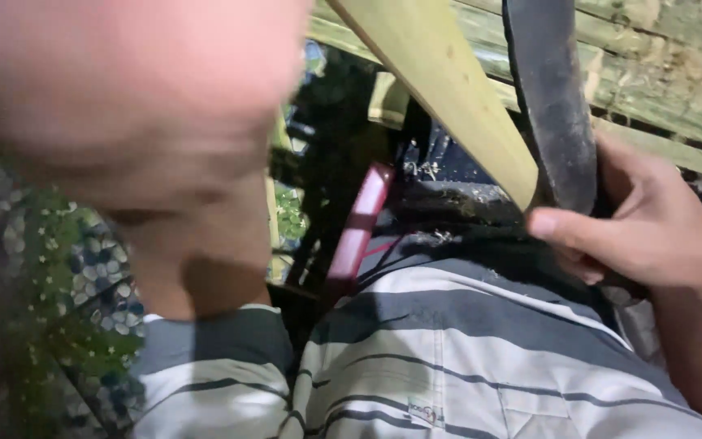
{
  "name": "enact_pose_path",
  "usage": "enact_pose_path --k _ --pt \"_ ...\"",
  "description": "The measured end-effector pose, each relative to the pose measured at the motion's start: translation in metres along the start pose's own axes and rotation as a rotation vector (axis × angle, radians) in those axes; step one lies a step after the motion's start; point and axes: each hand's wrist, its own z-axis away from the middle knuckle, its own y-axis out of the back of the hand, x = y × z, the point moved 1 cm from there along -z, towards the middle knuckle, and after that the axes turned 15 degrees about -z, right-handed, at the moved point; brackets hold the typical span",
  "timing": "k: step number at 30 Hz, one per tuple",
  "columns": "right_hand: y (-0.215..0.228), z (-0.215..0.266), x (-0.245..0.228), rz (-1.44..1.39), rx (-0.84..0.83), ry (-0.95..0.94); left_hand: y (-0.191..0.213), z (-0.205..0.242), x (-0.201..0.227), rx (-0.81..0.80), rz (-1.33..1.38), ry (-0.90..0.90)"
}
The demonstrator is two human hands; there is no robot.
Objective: Shaving and shaping bamboo strips using a large knife to prepare them for construction or craft.
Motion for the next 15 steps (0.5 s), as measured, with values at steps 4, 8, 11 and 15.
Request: enact_pose_path --k 4,8,11,15 --pt "-0.001 -0.003 -0.009 0.106 0.091 -0.033 -0.020 0.010 -0.001 -0.020 0.110 0.078" --pt "-0.005 -0.002 -0.015 0.281 0.222 -0.100 -0.029 0.019 0.003 -0.023 0.193 0.149" --pt "0.002 0.003 -0.012 0.382 0.287 -0.089 -0.024 0.022 0.003 -0.018 0.250 0.199" --pt "0.012 0.012 -0.011 0.420 0.315 0.017 0.005 0.014 0.006 -0.255 0.165 0.250"
